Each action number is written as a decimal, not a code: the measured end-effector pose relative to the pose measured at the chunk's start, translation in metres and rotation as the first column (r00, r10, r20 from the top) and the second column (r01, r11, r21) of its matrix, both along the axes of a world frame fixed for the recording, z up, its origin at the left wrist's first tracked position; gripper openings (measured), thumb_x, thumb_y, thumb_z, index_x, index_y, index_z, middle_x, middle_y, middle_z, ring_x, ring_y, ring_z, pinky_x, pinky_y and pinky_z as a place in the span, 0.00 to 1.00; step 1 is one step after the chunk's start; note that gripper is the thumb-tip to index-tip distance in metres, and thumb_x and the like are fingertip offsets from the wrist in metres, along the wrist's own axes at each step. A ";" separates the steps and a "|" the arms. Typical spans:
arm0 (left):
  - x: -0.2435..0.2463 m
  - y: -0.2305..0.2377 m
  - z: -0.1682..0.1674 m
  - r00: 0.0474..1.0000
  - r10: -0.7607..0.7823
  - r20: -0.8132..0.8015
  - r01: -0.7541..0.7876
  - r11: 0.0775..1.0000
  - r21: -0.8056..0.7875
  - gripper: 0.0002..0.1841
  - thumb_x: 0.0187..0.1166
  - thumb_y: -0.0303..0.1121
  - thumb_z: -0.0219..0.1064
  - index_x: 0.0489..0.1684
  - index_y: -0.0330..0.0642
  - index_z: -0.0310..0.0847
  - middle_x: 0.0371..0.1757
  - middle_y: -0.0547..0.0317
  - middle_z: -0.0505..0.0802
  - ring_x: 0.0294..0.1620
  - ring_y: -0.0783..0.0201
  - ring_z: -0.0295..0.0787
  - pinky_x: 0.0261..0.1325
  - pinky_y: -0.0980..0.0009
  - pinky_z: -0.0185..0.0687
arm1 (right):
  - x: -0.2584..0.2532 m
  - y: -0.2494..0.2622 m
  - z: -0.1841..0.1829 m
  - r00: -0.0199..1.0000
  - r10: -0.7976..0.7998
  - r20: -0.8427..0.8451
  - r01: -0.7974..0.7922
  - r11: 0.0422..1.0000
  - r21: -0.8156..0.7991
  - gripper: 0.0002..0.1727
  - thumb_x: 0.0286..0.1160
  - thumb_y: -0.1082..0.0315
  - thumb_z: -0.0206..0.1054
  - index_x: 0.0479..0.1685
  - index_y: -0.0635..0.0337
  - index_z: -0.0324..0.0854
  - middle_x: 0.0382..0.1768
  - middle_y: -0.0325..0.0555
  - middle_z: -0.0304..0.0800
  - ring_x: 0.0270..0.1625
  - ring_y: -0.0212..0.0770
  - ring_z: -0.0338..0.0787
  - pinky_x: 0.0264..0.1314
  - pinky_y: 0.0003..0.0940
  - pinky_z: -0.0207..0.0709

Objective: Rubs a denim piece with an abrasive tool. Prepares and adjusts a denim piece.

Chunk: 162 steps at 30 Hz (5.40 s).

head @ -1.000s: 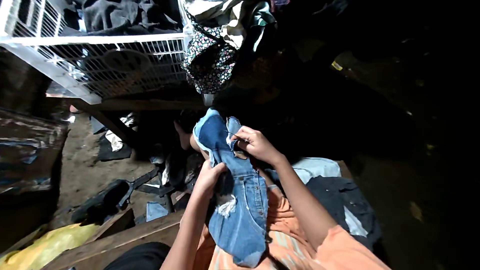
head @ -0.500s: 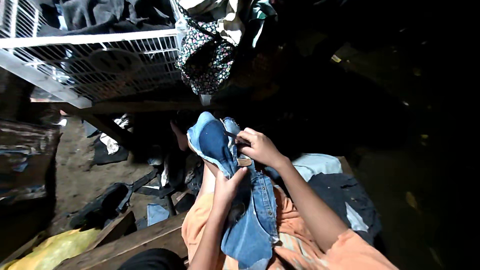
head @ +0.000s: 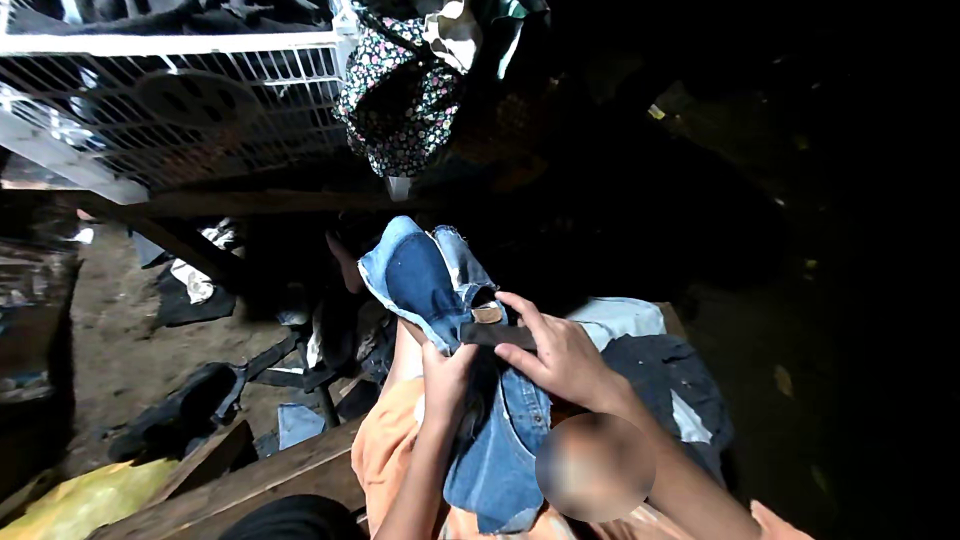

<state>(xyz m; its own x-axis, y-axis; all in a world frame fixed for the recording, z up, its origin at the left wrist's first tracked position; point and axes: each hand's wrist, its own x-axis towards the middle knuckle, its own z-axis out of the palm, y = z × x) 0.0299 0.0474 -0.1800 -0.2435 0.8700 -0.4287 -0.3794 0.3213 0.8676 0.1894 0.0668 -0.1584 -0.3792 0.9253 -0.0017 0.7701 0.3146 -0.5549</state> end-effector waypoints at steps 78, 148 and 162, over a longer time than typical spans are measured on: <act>0.003 0.002 -0.006 0.998 -0.036 -0.050 0.033 0.997 -0.063 0.19 0.61 0.17 0.72 0.52 0.30 0.76 0.35 0.61 0.93 0.38 0.75 0.92 0.47 0.76 0.91 | -0.005 -0.020 -0.033 0.945 -0.220 -0.243 0.186 0.971 -0.153 0.30 0.84 0.45 0.59 0.77 0.51 0.81 0.52 0.52 0.95 0.44 0.50 0.95 0.43 0.52 0.86; 0.020 -0.003 -0.019 0.984 0.107 -0.141 -0.094 0.991 0.097 0.03 0.75 0.21 0.64 0.32 0.36 0.82 0.23 0.71 0.89 0.28 0.82 0.87 0.38 0.81 0.85 | -0.035 -0.017 -0.022 0.924 -0.350 -0.155 0.307 0.920 -0.245 0.26 0.88 0.52 0.57 0.76 0.58 0.80 0.61 0.53 0.92 0.55 0.54 0.94 0.55 0.58 0.83; -0.001 0.002 -0.009 0.983 -0.060 -0.175 0.056 0.998 -0.026 0.21 0.69 0.25 0.76 0.59 0.25 0.76 0.41 0.60 0.93 0.42 0.80 0.90 0.53 0.80 0.87 | -0.005 0.027 -0.007 0.677 -0.500 -0.540 -0.160 0.616 -0.771 0.20 0.91 0.65 0.50 0.71 0.68 0.76 0.20 0.23 0.71 0.18 0.16 0.64 0.21 0.13 0.58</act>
<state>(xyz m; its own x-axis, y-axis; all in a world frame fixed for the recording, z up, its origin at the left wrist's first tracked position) 0.0294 0.0493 -0.1886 -0.2657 0.8761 -0.4023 -0.2018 0.3575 0.9119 0.1845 0.0937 -0.1650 -0.4058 0.7589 -0.5093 0.0728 -0.5287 -0.8457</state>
